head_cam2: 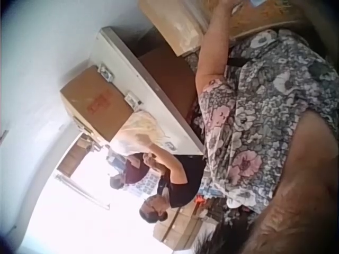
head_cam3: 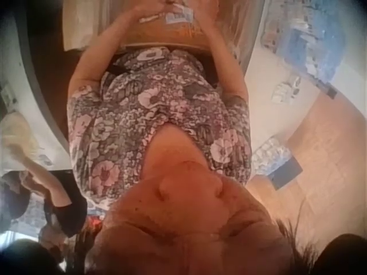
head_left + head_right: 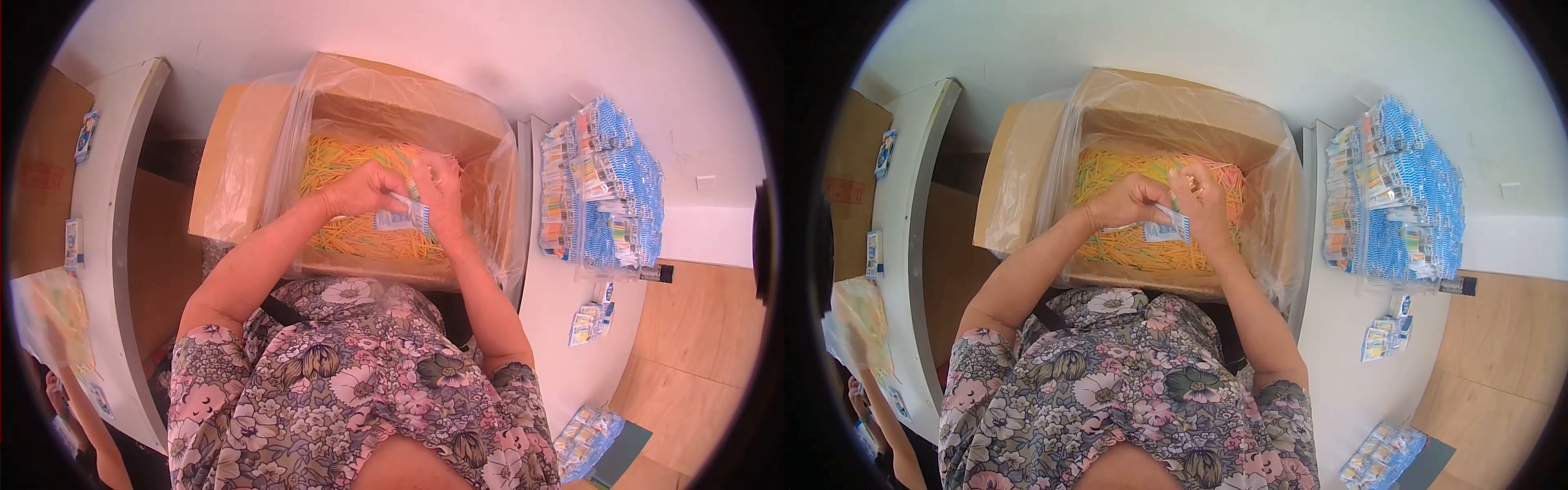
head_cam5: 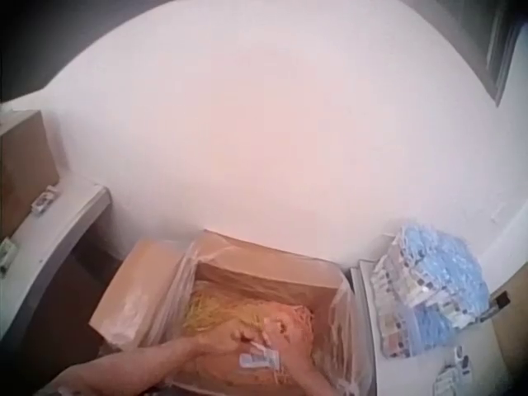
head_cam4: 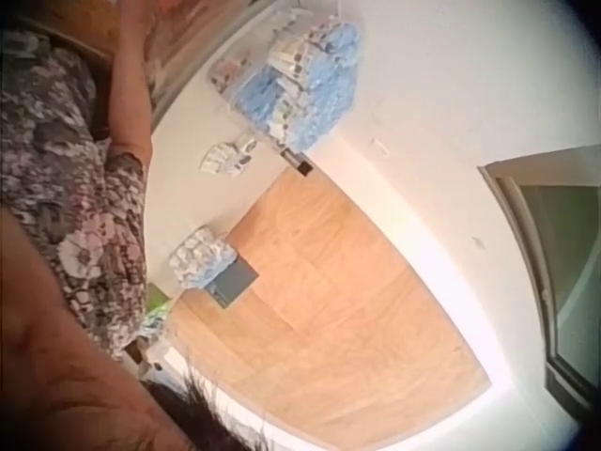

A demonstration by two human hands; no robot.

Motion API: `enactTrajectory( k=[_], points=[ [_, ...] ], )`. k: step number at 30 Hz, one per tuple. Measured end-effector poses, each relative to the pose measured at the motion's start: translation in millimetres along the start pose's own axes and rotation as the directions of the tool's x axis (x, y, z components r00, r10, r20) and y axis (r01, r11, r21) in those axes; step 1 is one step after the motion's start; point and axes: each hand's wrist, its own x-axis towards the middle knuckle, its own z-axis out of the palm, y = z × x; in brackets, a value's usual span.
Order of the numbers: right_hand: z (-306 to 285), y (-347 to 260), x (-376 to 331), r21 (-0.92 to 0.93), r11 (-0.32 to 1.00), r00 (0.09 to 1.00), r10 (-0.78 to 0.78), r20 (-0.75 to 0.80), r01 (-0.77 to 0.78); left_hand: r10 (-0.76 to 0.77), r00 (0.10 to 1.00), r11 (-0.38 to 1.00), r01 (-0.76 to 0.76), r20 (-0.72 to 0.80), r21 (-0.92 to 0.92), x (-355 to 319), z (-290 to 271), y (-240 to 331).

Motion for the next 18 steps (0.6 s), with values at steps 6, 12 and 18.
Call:
enactTrajectory(
  k=[6, 12, 18],
  points=[
    [1.7, 3.7, 4.7, -0.252, 0.965, 0.996, -0.082, -0.036, 0.070, -0.009, 1.000, 1.000, 0.010, 0.022, -0.015, 3.2, 0.6, -8.5],
    [-22.3, 23.4, 3.2, -0.026, 0.990, 0.986, 0.135, -0.097, -0.138, -0.089, 0.978, 0.996, 0.092, 0.187, -0.009, 10.8, 5.9, -3.1],
    [-1.0, 32.3, -7.1, 0.062, 0.987, 0.987, 0.149, -0.054, -0.146, -0.025, 1.000, 0.986, 0.025, -0.006, 0.166, 2.7, 4.3, -12.7]
  ],
)
